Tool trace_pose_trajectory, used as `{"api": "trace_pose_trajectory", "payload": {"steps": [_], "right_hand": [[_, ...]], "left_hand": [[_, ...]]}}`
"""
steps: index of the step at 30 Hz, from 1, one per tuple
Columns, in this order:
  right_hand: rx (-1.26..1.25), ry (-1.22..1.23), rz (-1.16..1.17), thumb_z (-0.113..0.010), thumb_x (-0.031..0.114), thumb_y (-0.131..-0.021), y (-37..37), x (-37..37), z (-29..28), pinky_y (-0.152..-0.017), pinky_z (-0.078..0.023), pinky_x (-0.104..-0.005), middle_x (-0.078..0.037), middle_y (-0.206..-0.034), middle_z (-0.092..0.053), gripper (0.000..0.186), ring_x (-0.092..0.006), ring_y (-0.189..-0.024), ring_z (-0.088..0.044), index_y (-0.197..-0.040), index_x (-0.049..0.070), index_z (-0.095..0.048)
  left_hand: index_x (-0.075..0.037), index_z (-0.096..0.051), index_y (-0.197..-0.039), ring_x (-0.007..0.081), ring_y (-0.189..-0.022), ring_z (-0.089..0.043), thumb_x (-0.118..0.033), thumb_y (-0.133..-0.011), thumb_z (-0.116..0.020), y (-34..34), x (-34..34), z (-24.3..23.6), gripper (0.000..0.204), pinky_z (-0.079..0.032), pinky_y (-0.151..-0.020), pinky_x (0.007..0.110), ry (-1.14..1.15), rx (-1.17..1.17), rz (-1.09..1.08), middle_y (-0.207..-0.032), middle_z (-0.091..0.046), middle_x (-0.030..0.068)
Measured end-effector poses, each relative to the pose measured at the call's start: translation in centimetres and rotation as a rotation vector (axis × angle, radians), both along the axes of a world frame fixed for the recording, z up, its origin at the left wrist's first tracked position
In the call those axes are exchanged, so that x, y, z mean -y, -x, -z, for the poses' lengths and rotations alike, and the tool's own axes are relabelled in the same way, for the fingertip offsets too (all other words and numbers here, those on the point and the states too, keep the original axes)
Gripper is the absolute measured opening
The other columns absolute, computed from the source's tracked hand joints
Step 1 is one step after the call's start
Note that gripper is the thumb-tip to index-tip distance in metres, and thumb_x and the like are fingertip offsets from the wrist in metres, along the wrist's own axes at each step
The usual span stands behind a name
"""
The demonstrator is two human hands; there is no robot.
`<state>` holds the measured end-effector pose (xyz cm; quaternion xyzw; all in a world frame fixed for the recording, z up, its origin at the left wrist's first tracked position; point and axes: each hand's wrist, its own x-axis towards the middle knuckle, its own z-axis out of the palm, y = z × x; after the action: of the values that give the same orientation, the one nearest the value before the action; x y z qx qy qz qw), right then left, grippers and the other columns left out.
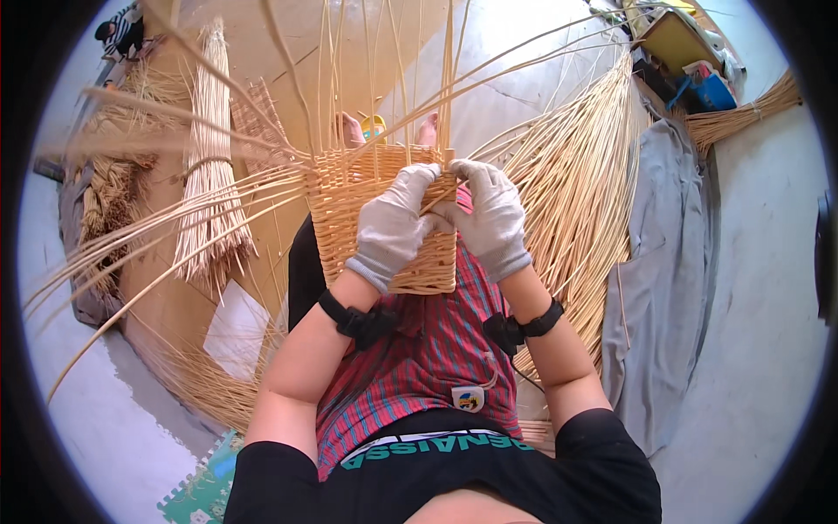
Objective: Weaving a small rectangular basket from plant fibers, measuring with a tape and cutting with pliers.
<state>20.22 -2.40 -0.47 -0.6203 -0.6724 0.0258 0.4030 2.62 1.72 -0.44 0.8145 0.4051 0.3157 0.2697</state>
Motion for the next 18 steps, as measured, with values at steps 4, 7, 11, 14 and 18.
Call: {"api": "trace_pose_trajectory", "payload": {"steps": [4,7,11,14,18], "right_hand": [[0.027,0.023,-0.020,-0.091,0.028,-0.072,0.2,-0.7,-0.6,-0.097,-0.051,-0.0463,-0.014,-0.112,-0.069,0.056,-0.0384,-0.110,-0.064,-0.117,0.008,-0.064],[0.098,0.044,-0.053,-0.089,0.026,-0.073,-0.5,-1.1,-0.6,-0.095,-0.050,-0.0479,-0.015,-0.109,-0.067,0.054,-0.0394,-0.106,-0.062,-0.117,0.008,-0.062],[0.162,0.132,-0.036,-0.089,0.028,-0.074,-0.1,-1.2,-0.9,-0.093,-0.050,-0.0478,-0.016,-0.109,-0.066,0.055,-0.0405,-0.105,-0.061,-0.117,0.008,-0.062],[0.314,0.218,0.006,-0.089,0.028,-0.074,1.1,-1.3,-1.9,-0.093,-0.050,-0.0478,-0.015,-0.109,-0.067,0.056,-0.0404,-0.105,-0.062,-0.119,0.009,-0.062],[0.343,0.126,0.078,-0.083,0.030,-0.081,2.2,0.3,-3.2,-0.092,-0.052,-0.0501,-0.013,-0.116,-0.068,0.051,-0.0357,-0.113,-0.065,-0.122,0.012,-0.061]], "left_hand": [[-0.006,-0.062,-0.139,0.0330,-0.126,-0.068,-0.003,-0.077,-0.083,0.4,-0.6,-0.1,0.065,-0.055,-0.108,0.039,0.036,0.063,0.035,-0.136,-0.069,0.0149],[-0.006,-0.064,-0.139,0.0317,-0.127,-0.068,0.000,-0.078,-0.081,0.7,-0.9,1.0,0.064,-0.054,-0.109,0.038,0.041,0.084,0.066,-0.135,-0.070,0.0149],[-0.007,-0.065,-0.138,0.0324,-0.124,-0.069,-0.001,-0.080,-0.079,0.7,-1.2,2.2,0.061,-0.056,-0.106,0.038,0.001,0.053,0.093,-0.134,-0.071,0.0148],[-0.010,-0.068,-0.135,0.0328,-0.123,-0.069,-0.003,-0.081,-0.079,0.4,-1.1,1.6,0.055,-0.057,-0.103,0.039,0.010,0.092,0.096,-0.133,-0.071,0.0128],[-0.015,-0.067,-0.133,0.0341,-0.108,-0.073,-0.004,-0.085,-0.076,1.8,0.0,-0.1,0.051,-0.060,-0.090,0.042,-0.203,-0.004,0.041,-0.128,-0.072,0.0084]]}}
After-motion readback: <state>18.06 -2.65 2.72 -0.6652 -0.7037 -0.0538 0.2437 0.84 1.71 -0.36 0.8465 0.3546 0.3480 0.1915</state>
